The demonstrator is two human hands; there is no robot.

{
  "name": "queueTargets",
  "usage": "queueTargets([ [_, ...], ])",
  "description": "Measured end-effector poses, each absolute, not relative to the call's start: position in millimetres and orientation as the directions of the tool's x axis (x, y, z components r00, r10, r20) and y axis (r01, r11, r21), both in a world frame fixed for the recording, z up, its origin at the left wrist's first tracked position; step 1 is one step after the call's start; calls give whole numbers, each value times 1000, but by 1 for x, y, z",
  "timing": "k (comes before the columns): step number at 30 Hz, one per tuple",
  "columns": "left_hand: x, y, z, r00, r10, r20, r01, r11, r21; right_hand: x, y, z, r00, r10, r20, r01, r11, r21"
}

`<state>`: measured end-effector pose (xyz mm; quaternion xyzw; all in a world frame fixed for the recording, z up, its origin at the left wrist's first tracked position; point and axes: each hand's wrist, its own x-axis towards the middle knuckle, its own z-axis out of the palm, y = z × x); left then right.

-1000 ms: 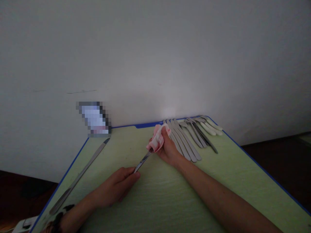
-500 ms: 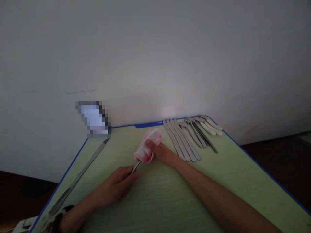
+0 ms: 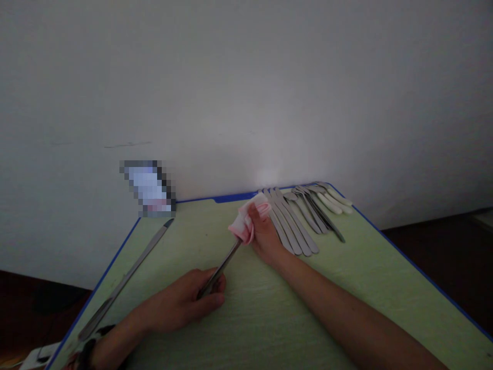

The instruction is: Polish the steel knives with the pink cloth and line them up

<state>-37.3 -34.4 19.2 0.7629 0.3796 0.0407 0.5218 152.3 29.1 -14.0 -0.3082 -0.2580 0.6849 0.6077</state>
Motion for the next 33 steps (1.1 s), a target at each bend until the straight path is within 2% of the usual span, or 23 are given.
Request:
queueTargets([
  [3,-37,-36,17,691,590,-417,560,-72,826,152,31,-10,50,990,-133,-705,-59,-707],
  [5,-36,-37,13,639,639,-428,597,-61,800,152,30,-9,43,992,-121,-710,-55,-702],
  [8,-34,-38,7,594,718,-362,619,-121,776,152,28,-12,-30,996,-80,-658,-80,-749],
  [13,-35,-38,2,593,723,-356,604,-106,790,152,22,-12,-183,983,-5,-400,-79,-913],
  [17,-34,-38,4,563,751,-345,623,-111,774,153,19,-8,-224,974,8,-331,-68,-941],
  [21,-30,-38,13,542,749,-380,644,-80,760,152,22,-9,-215,976,-37,-454,-133,-881],
  [26,-43,-40,17,546,687,-481,673,-17,740,154,32,-10,-95,983,-155,-722,-175,-669],
  [29,-52,-39,12,578,626,-523,634,59,771,157,36,-9,-60,977,-204,-772,-175,-611],
  [33,-55,-36,9,580,616,-533,577,152,803,160,36,-6,-61,976,-210,-812,-171,-559],
])
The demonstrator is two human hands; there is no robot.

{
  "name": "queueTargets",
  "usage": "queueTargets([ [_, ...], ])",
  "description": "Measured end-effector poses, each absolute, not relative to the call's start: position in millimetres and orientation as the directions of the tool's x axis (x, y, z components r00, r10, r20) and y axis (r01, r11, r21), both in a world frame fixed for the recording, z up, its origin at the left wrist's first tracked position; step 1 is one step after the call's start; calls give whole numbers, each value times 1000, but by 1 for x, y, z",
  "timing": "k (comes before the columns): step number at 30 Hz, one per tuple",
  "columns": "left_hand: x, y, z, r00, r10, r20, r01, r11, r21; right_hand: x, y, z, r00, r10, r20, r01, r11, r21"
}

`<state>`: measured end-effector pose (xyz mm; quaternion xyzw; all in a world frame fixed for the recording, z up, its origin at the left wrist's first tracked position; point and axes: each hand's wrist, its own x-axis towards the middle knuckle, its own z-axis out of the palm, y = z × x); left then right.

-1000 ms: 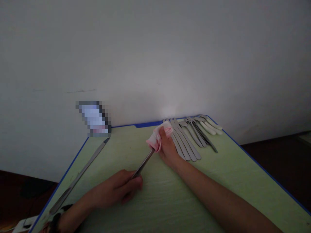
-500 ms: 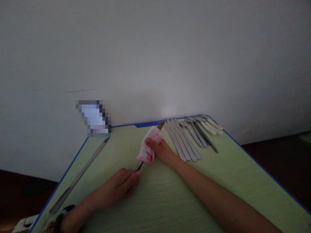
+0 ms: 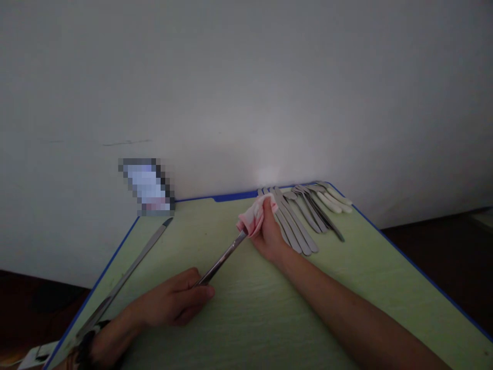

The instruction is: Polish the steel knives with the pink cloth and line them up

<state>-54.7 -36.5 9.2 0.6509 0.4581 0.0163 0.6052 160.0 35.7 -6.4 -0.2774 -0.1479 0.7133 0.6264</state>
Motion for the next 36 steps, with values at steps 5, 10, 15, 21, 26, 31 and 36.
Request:
queueTargets([
  [5,-54,-36,14,587,590,-554,521,249,817,160,35,-5,-44,979,-199,-831,-146,-537],
  [10,-49,-41,14,564,658,-498,553,147,820,160,35,-7,-76,986,-150,-758,-155,-634],
  [15,-41,-41,-1,549,743,-383,546,28,837,157,31,-9,-175,980,-92,-683,-188,-706],
  [21,-40,-38,2,565,783,-259,469,-46,882,156,34,-11,-54,985,-165,-741,-150,-654],
  [26,-42,-47,9,666,727,-165,553,-333,764,158,37,-13,-54,979,-197,-742,-172,-648],
  [31,-36,-49,4,667,725,-169,617,-411,672,159,37,-12,-121,974,-194,-752,-218,-622],
  [36,-36,-44,-5,620,766,-167,553,-275,787,163,33,-5,-151,985,-84,-799,-172,-577],
])
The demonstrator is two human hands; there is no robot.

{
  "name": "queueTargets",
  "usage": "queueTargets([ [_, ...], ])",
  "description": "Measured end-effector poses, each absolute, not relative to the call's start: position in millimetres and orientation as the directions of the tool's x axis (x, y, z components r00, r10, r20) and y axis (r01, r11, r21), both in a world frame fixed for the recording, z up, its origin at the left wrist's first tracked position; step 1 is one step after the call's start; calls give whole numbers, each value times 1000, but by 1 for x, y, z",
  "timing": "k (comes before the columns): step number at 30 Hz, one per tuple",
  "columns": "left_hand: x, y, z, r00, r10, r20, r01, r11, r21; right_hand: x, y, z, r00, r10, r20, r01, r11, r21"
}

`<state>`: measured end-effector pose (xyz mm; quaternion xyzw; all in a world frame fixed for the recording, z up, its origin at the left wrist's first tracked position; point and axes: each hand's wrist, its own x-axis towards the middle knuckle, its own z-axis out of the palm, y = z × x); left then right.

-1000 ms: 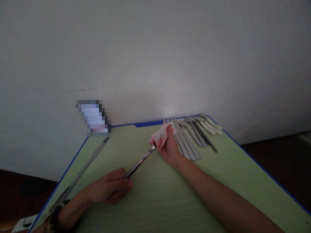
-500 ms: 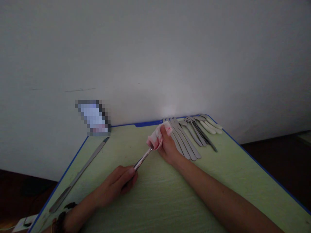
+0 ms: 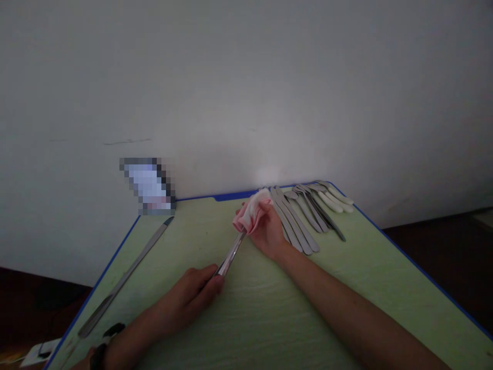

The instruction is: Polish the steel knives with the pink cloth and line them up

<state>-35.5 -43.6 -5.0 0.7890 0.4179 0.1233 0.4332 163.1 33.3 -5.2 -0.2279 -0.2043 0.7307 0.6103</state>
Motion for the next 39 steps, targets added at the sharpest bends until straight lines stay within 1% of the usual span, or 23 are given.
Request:
queueTargets([
  [2,-36,-42,-8,595,783,-178,523,-209,826,164,32,-5,-183,981,-57,-792,-182,-583],
  [5,-35,-41,-10,550,812,-198,509,-138,850,162,34,-11,-214,973,-83,-760,-219,-612],
  [7,-34,-41,-10,533,821,-206,507,-115,854,160,37,-17,-187,977,-99,-733,-206,-648],
  [9,-33,-41,-10,519,827,-214,516,-104,850,158,39,-21,-159,984,-86,-709,-174,-683],
  [12,-31,-41,-9,492,843,-215,532,-96,842,157,38,-24,-188,981,-52,-662,-166,-731],
  [14,-29,-42,-9,473,854,-216,539,-87,837,158,36,-23,-258,966,-31,-593,-183,-784],
  [17,-26,-42,-8,432,869,-241,554,-45,831,160,33,-21,-377,926,-17,-413,-184,-892],
  [20,-25,-43,-6,383,885,-264,566,1,824,159,30,-19,-415,910,-27,-244,-140,-960],
  [22,-26,-42,-6,358,894,-268,564,22,825,158,28,-17,-395,918,-26,-198,-113,-974],
  [24,-27,-41,-5,364,896,-253,541,18,841,157,27,-14,-363,932,-25,-188,-99,-977],
  [28,-30,-40,-4,475,863,-175,461,-75,884,157,25,-9,-334,943,-8,-193,-76,-978],
  [30,-31,-39,-3,506,848,-157,452,-106,886,156,23,-7,-325,946,11,-171,-48,-984],
  [36,-29,-38,-4,425,887,-179,490,-59,870,148,18,-11,-203,978,46,-39,39,-998],
  [39,-29,-38,-6,400,896,-190,495,-37,868,142,12,-10,-173,983,58,1,59,-998],
])
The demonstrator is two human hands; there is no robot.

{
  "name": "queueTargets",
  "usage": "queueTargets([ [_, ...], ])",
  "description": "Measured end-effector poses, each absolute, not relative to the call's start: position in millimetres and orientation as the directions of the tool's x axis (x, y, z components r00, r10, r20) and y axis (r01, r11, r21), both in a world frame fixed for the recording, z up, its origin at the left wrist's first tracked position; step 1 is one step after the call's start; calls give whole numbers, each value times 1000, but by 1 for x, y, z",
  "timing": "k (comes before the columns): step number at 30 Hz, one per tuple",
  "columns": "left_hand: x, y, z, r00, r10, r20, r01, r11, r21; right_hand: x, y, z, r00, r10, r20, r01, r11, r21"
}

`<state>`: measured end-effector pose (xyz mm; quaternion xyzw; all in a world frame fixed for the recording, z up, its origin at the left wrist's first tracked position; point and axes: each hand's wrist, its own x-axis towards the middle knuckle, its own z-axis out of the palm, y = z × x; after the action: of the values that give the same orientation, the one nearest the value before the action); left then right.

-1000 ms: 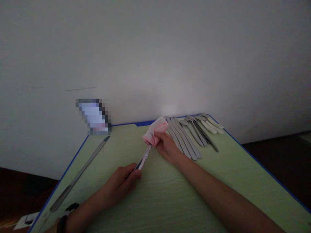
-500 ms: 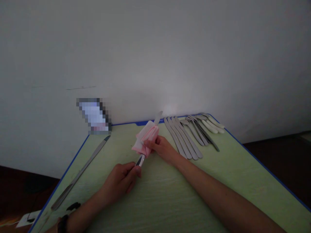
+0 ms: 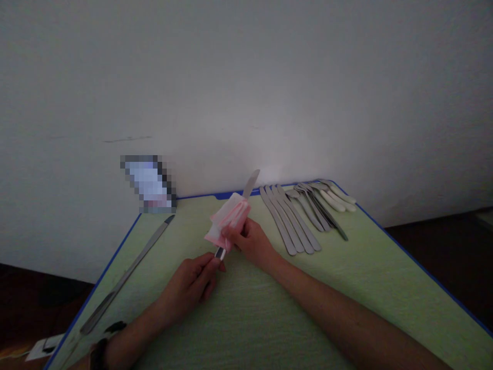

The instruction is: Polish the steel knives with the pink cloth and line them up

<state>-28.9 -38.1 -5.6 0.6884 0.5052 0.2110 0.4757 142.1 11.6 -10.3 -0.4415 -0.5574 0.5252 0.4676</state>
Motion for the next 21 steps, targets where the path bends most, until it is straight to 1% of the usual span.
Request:
queueTargets([
  [6,-27,-37,-5,368,908,-199,492,-9,871,137,4,-9,-157,986,47,66,58,-996],
  [13,-27,-38,-4,382,902,-201,490,-13,871,139,6,-9,-200,979,31,75,47,-996],
  [21,-28,-37,-3,448,872,-196,490,-56,870,139,6,-10,-216,975,48,87,68,-994],
])
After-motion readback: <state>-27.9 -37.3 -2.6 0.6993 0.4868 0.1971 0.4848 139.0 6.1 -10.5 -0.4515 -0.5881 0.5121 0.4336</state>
